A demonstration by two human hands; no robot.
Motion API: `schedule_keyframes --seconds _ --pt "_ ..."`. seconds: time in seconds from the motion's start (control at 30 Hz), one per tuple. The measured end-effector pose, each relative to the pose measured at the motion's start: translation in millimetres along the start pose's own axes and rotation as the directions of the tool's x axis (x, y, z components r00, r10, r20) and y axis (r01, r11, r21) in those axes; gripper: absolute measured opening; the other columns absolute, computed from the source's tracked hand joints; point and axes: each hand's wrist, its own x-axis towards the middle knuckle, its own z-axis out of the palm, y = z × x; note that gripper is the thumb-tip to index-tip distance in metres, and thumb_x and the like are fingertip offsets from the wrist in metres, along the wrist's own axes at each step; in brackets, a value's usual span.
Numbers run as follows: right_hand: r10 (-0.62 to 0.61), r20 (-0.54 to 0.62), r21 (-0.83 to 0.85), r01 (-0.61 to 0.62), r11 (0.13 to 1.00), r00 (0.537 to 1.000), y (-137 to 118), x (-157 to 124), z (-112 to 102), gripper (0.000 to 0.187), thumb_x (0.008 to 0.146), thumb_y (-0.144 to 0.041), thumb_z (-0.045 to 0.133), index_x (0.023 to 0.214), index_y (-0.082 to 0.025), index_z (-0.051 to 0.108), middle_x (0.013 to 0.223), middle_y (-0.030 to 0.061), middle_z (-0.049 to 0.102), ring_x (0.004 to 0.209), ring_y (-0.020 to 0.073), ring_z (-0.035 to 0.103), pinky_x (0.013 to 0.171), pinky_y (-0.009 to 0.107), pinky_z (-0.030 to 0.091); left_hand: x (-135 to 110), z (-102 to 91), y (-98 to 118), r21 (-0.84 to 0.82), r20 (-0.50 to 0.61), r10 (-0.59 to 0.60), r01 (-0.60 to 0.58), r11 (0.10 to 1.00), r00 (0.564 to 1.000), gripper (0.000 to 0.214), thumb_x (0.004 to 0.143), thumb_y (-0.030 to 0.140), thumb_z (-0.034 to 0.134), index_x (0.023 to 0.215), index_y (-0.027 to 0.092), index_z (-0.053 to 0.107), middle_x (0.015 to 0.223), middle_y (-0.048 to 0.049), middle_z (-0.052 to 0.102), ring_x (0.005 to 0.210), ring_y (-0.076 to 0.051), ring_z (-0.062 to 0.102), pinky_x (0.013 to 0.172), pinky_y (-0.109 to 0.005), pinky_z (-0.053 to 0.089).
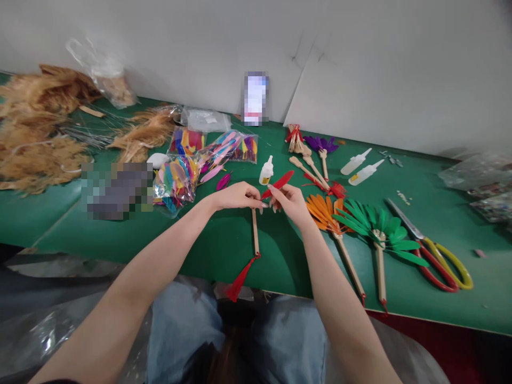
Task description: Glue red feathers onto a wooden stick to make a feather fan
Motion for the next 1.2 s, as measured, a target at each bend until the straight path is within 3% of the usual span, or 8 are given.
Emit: schedule_keyframes --seconds 0.53,0.67,0.83,1.03,1.2 --pt "0.009 0.002 -0.029 -0.009 1.000 1.000 -5.5 -2.2 -1.7 0.042 0.071 -0.057 0.065 0.059 -0.017 0.058 0.049 -0.0008 0.058 0.037 0.0076 0.047 0.036 0.021 0.035 -2.2 -1.6 1.8 0.020 0.004 -0.027 0.027 0.999 1.000 0.035 0.073 0.052 0.062 0.070 0.018 0.067 0.059 0.0018 0.050 0.052 -0.008 0.037 0.051 -0.025 0.026" --pt "0.077 0.043 0.008 -0.077 0.997 0.996 -5.0 -1.5 -7.4 0.043 0.072 -0.056 0.065 0.058 -0.016 0.058 0.053 0.0013 0.062 0.038 0.0074 0.050 0.035 0.020 0.034 -5.3 -10.0 2.0 -0.076 -0.152 -0.065 0.054 0.996 0.986 0.043 0.081 0.058 0.049 0.080 0.020 0.071 0.048 0.0039 0.037 0.046 -0.009 0.031 0.050 -0.027 0.026" --pt "0.237 0.034 0.044 -0.239 0.970 0.971 3.2 1.0 -13.7 0.043 0.067 -0.055 0.070 0.057 -0.014 0.060 0.061 0.0060 0.068 0.039 0.0057 0.052 0.033 0.017 0.030 -3.6 -18.8 -6.7 -0.168 -0.373 -0.131 0.072 0.983 0.918 0.046 0.085 0.058 0.043 0.076 0.020 0.067 0.047 0.0046 0.029 0.045 -0.009 0.028 0.051 -0.028 0.025" --pt "0.302 0.017 0.031 -0.302 0.953 0.953 8.0 2.6 -12.6 0.043 0.067 -0.054 0.071 0.062 -0.013 0.062 0.066 0.0079 0.069 0.037 0.0052 0.051 0.030 0.016 0.029 0.8 -16.3 -16.7 -0.234 -0.377 -0.101 0.011 0.972 0.921 0.039 0.083 0.057 0.051 0.079 0.021 0.066 0.050 0.0048 0.029 0.046 -0.008 0.026 0.050 -0.029 0.022" --pt "0.313 0.029 0.052 -0.314 0.948 0.949 8.8 3.2 -13.8 0.041 0.067 -0.052 0.072 0.061 -0.013 0.061 0.066 0.0081 0.069 0.038 0.0045 0.050 0.030 0.014 0.029 1.1 -16.5 -16.6 -0.237 -0.375 -0.123 0.033 0.971 0.919 0.039 0.083 0.056 0.051 0.079 0.020 0.064 0.051 0.0046 0.028 0.047 -0.007 0.025 0.050 -0.029 0.020"
